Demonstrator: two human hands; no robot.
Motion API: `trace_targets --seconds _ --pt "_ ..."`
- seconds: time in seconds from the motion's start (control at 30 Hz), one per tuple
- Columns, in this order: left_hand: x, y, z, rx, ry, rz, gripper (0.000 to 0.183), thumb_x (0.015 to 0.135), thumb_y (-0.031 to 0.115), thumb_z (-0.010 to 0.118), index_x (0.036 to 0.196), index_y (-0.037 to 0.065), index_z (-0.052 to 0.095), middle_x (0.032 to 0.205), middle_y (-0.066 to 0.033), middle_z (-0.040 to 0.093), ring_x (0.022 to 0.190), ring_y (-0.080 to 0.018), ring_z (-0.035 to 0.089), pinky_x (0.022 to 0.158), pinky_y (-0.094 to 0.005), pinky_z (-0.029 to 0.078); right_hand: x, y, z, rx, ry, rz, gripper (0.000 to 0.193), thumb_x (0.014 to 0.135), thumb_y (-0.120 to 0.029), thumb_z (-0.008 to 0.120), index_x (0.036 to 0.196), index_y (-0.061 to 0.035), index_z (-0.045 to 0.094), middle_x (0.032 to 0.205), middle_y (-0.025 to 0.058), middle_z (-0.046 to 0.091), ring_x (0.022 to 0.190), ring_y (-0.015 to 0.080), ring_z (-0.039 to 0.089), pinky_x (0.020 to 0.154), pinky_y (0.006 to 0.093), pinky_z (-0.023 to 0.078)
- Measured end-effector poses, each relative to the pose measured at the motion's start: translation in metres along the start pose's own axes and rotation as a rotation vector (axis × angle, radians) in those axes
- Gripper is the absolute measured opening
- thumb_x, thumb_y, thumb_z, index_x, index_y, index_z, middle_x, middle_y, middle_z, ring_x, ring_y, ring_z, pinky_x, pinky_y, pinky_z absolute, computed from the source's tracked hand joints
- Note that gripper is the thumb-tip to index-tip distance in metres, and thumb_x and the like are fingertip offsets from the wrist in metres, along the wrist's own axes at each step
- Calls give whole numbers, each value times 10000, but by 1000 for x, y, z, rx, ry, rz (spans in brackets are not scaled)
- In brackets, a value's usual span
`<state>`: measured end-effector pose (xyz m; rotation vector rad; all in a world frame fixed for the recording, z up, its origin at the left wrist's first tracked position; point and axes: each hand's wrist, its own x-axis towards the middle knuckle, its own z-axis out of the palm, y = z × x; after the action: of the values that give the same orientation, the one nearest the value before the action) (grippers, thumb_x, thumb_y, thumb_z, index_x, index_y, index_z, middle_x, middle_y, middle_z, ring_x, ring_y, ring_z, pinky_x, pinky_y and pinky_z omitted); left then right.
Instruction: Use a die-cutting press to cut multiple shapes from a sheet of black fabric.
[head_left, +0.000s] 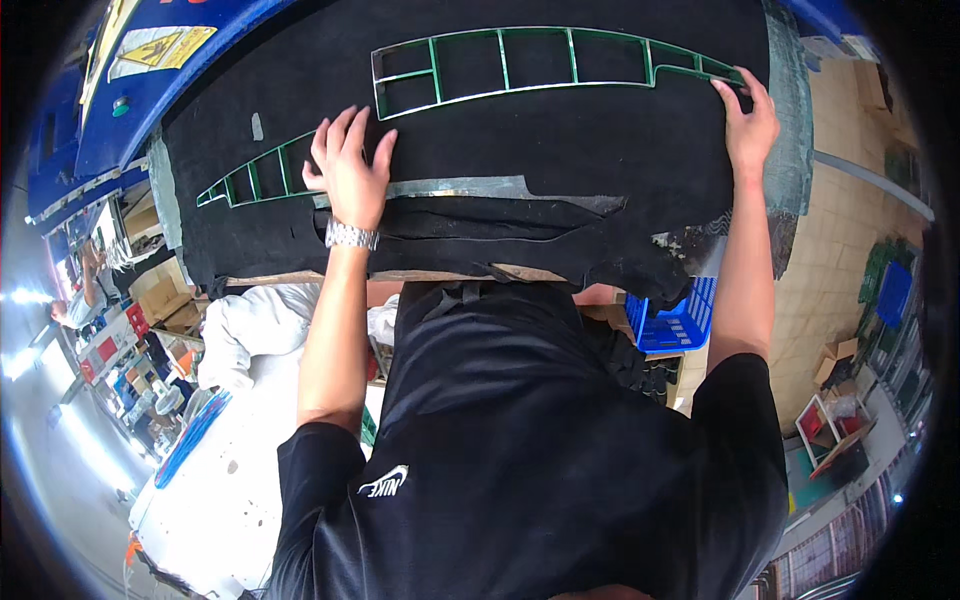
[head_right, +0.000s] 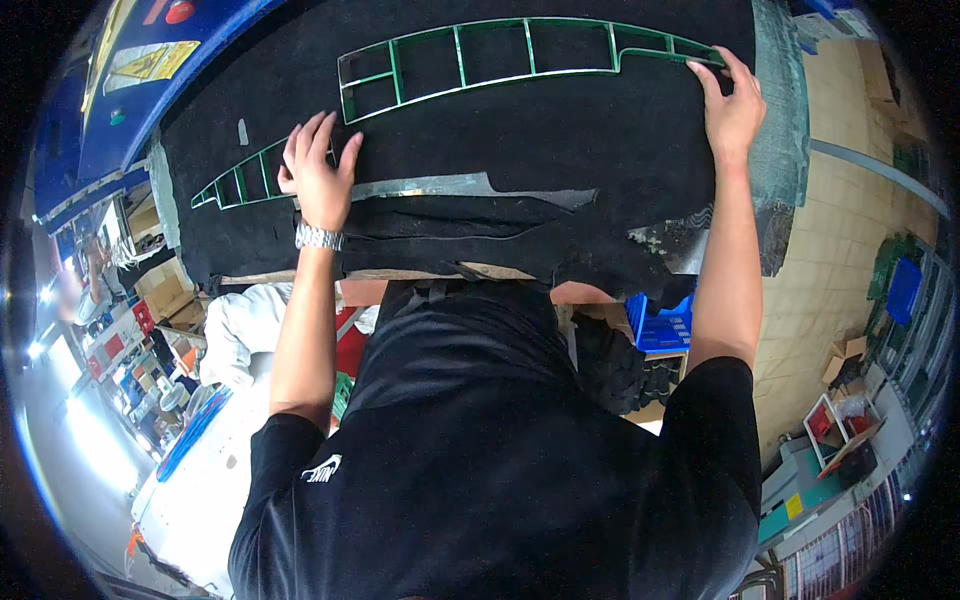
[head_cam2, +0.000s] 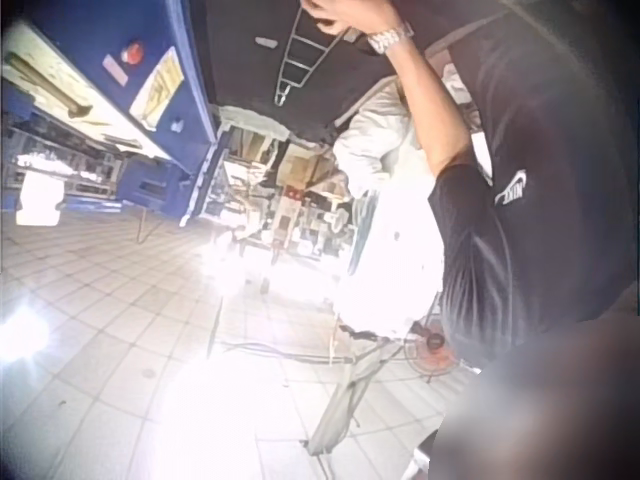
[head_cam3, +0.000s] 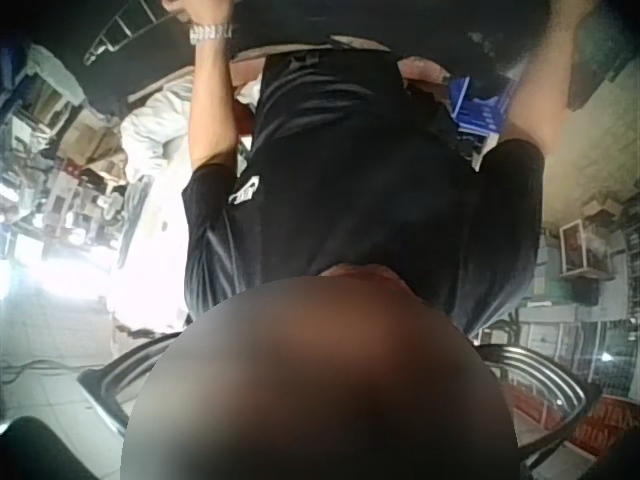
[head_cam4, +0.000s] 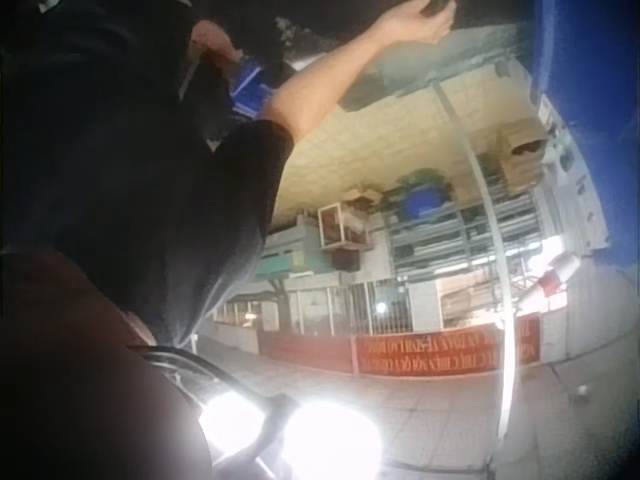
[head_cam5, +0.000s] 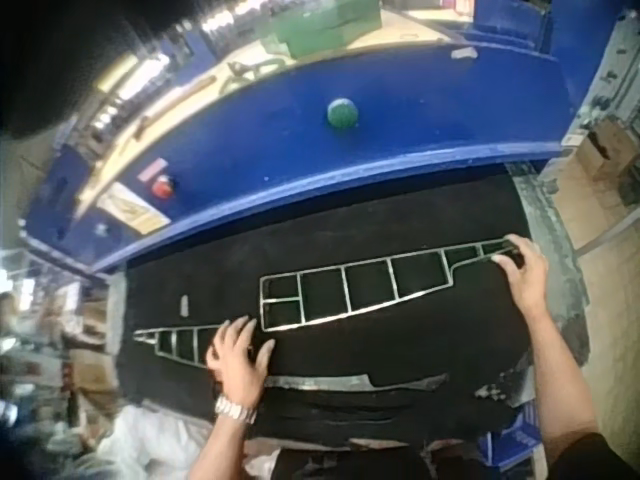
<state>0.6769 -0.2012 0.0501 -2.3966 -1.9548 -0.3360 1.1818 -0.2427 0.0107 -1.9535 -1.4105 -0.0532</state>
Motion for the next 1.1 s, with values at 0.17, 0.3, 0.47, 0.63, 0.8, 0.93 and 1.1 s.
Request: trace_targets --seconds 0.17,0.3,0.47,0.63,0.8,0.93,1.1 --pt "14 3 8 26 -12 -43 362 843 355 756 1155 177 716 1406 41 542 1380 -271 386 1008 -677 232 -3 2 2 -10 -11 11 367 772 -243 840 1093 -106 727 997 63 723 909 219 666 828 336 523" --pt "4 -1 2 -12 -35 -51 405 834 347 764 1194 173 703 1458 -21 488 1388 -292 369 1016 -665 231 -3 0 3 40 -17 4 358 778 -237 838 1093 -105 730 1009 72 726 933 230 672 842 339 523" --pt "-20 -12 -26 -113 51 -26 460 816 281 778 1244 163 655 1383 -85 517 1309 -328 424 982 -525 342 -2 12 0 27 -17 24 328 818 -200 813 1113 -88 724 1089 108 720 993 254 684 905 340 519" --pt "-92 -52 -52 -397 -231 -226 195 826 211 771 972 106 696 968 -53 617 976 -274 566 827 -414 427 3 4 -1 6 -39 19 335 833 -195 803 1139 -89 715 1086 112 708 981 245 670 886 343 519" --pt "-148 -58 -67 -278 -358 -106 431 690 404 841 997 135 705 1022 -14 607 1040 -249 552 848 -412 391 8 -1 -8 -58 -65 49 363 851 -191 789 1182 -81 690 1095 125 703 995 247 666 883 349 517" --pt "-152 -61 -58 -207 -216 -16 486 666 438 829 1036 150 701 1072 0 593 1093 -234 532 891 -427 352 4 -17 -11 -3 -1 -39 380 895 -153 730 1239 -23 635 1149 166 680 1071 288 659 935 372 507" --pt "-137 -79 -39 -269 -101 73 483 670 458 801 1032 154 703 1059 -15 592 1085 -251 528 983 -469 344 -1 -105 -24 -73 69 -171 282 947 -167 656 1189 -23 663 1173 151 675 1079 307 650 947 375 498"
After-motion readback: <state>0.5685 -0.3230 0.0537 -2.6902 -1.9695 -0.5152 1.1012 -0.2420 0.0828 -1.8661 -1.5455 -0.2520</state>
